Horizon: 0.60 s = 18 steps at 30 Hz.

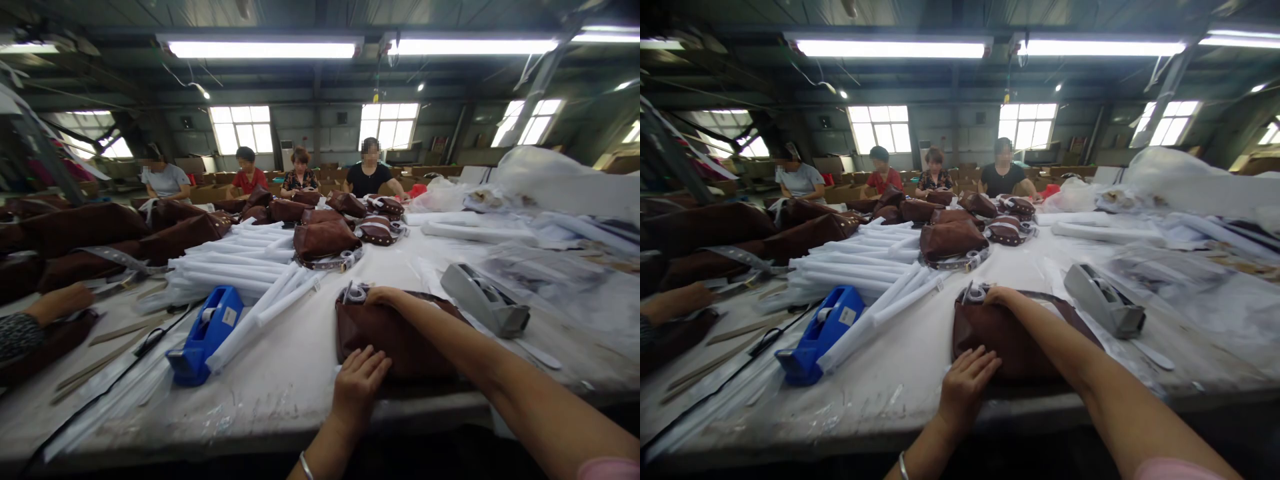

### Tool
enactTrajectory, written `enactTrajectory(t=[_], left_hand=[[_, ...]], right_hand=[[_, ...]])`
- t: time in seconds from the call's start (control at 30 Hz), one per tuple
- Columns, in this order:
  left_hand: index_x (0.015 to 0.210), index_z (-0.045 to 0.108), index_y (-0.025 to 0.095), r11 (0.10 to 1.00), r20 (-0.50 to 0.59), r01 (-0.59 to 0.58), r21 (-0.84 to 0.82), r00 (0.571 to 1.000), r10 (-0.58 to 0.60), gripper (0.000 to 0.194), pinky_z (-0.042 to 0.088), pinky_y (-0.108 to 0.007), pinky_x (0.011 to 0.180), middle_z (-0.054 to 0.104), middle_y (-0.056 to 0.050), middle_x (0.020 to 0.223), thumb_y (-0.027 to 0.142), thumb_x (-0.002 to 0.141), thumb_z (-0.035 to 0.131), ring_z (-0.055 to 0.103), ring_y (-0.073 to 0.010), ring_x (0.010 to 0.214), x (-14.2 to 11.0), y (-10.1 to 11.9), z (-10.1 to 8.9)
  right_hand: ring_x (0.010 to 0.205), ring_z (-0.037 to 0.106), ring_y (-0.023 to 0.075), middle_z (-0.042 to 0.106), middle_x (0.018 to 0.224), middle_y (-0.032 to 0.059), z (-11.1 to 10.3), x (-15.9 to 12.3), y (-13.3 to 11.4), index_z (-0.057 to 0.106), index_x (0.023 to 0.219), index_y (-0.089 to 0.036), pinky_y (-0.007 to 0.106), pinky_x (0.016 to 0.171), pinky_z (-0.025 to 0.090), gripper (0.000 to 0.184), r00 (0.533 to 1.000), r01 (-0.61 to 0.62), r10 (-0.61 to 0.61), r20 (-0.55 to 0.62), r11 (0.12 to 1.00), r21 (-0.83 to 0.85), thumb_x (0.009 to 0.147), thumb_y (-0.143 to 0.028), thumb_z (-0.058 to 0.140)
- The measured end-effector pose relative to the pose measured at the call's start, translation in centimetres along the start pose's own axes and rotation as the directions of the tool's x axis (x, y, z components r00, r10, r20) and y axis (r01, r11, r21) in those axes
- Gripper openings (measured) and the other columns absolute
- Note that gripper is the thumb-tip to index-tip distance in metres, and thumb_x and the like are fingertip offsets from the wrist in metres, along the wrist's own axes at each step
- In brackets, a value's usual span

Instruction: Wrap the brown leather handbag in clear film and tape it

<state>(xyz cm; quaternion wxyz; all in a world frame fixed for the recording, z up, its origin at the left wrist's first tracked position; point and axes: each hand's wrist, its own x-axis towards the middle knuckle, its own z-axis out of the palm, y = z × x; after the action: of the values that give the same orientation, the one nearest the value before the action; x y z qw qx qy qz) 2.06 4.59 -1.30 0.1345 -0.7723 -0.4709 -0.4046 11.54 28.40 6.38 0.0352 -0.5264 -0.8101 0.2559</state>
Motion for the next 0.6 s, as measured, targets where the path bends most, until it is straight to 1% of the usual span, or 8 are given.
enactTrajectory(t=[0.1, 0.17, 0.2, 0.27, 0.33, 0.4, 0.47, 0.6], left_hand=[[0.125, 0.064, 0.029, 1.000, -0.024, -0.006, -0.005, 1.000, 0.006, 0.035, 0.055, -0.036, 0.102, 0.070, 0.004, 0.125, 0.016, 0.097, 0.048, 0.064, -0.0169, 0.120, 0.1, 0.1, 0.0], [0.123, 0.065, 0.029, 1.000, -0.048, 0.000, -0.007, 0.999, 0.000, 0.033, 0.055, -0.035, 0.101, 0.071, 0.005, 0.124, 0.016, 0.098, 0.048, 0.064, -0.0164, 0.119, 0.1, 0.1, 0.0], [0.122, 0.066, 0.029, 1.000, -0.058, 0.004, -0.009, 0.998, -0.005, 0.033, 0.055, -0.035, 0.101, 0.071, 0.005, 0.123, 0.016, 0.098, 0.048, 0.064, -0.0162, 0.118, 0.1, 0.1, 0.1], [0.121, 0.066, 0.029, 1.000, -0.069, 0.011, -0.013, 0.998, -0.012, 0.033, 0.054, -0.034, 0.102, 0.071, 0.006, 0.123, 0.016, 0.098, 0.047, 0.065, -0.0158, 0.118, 0.1, 0.1, 0.2], [0.121, 0.066, 0.029, 1.000, -0.073, 0.014, -0.015, 0.997, -0.015, 0.033, 0.054, -0.034, 0.102, 0.072, 0.005, 0.123, 0.016, 0.098, 0.046, 0.065, -0.0153, 0.117, 0.1, 0.1, 0.2], [0.121, 0.066, 0.029, 1.000, -0.069, 0.012, -0.013, 0.998, -0.013, 0.033, 0.054, -0.034, 0.102, 0.072, 0.005, 0.122, 0.015, 0.098, 0.046, 0.065, -0.0148, 0.117, 0.0, 0.1, 0.2], [0.122, 0.065, 0.029, 1.000, -0.063, 0.015, -0.012, 0.998, -0.016, 0.034, 0.054, -0.034, 0.102, 0.071, 0.006, 0.123, 0.014, 0.098, 0.046, 0.064, -0.0144, 0.118, 0.0, 0.1, 0.2], [0.127, 0.063, 0.027, 0.999, -0.016, 0.022, -0.026, 1.000, -0.023, 0.040, 0.052, -0.035, 0.104, 0.069, 0.004, 0.127, 0.011, 0.096, 0.043, 0.062, -0.0160, 0.122, 0.2, 0.1, -0.1]], right_hand=[[0.089, 0.066, 0.0172, 0.067, 0.107, 0.0060, -0.9, -0.7, 0.3, 0.064, 0.112, -0.015, 0.036, 0.077, 0.058, 0.027, 0.985, -0.094, 0.084, 0.154, 0.994, 0.060, 0.094, -0.036, 0.064], [0.076, 0.066, 0.0157, 0.070, 0.090, 0.0038, -1.6, -1.0, 0.7, 0.068, 0.097, -0.015, 0.031, 0.069, 0.057, 0.022, 0.976, -0.127, 0.105, 0.190, 0.986, 0.105, 0.087, -0.034, 0.071], [0.069, 0.065, 0.0158, 0.070, 0.080, 0.0026, -1.9, -1.1, 0.9, 0.069, 0.088, -0.015, 0.029, 0.065, 0.056, 0.021, 0.977, -0.135, 0.110, 0.184, 0.983, 0.126, 0.081, -0.034, 0.076], [0.060, 0.062, 0.0163, 0.065, 0.063, 0.0007, -2.2, -1.5, 1.4, 0.069, 0.073, -0.016, 0.028, 0.058, 0.051, 0.025, 0.984, -0.135, 0.113, 0.135, 0.976, 0.171, 0.070, -0.037, 0.082], [0.056, 0.059, 0.0161, 0.061, 0.056, -0.0007, -2.2, -2.1, 1.9, 0.066, 0.066, -0.016, 0.027, 0.055, 0.047, 0.033, 0.992, -0.117, 0.104, 0.068, 0.967, 0.225, 0.064, -0.044, 0.082], [0.057, 0.058, 0.0155, 0.061, 0.056, -0.0009, -2.1, -3.0, 2.2, 0.063, 0.068, -0.016, 0.026, 0.054, 0.045, 0.040, 0.997, -0.073, 0.075, 0.004, 0.952, 0.296, 0.061, -0.051, 0.081], [0.061, 0.060, 0.0155, 0.064, 0.063, -0.0003, -2.0, -4.1, 2.1, 0.060, 0.073, -0.017, 0.026, 0.057, 0.046, 0.046, 0.998, 0.003, 0.020, -0.057, 0.927, 0.375, 0.060, -0.056, 0.080], [0.080, 0.066, 0.0178, 0.070, 0.082, 0.0020, -2.5, -6.4, 0.9, 0.056, 0.084, -0.020, 0.028, 0.072, 0.052, 0.053, 0.981, 0.176, -0.109, -0.161, 0.851, 0.495, 0.060, -0.062, 0.078]])
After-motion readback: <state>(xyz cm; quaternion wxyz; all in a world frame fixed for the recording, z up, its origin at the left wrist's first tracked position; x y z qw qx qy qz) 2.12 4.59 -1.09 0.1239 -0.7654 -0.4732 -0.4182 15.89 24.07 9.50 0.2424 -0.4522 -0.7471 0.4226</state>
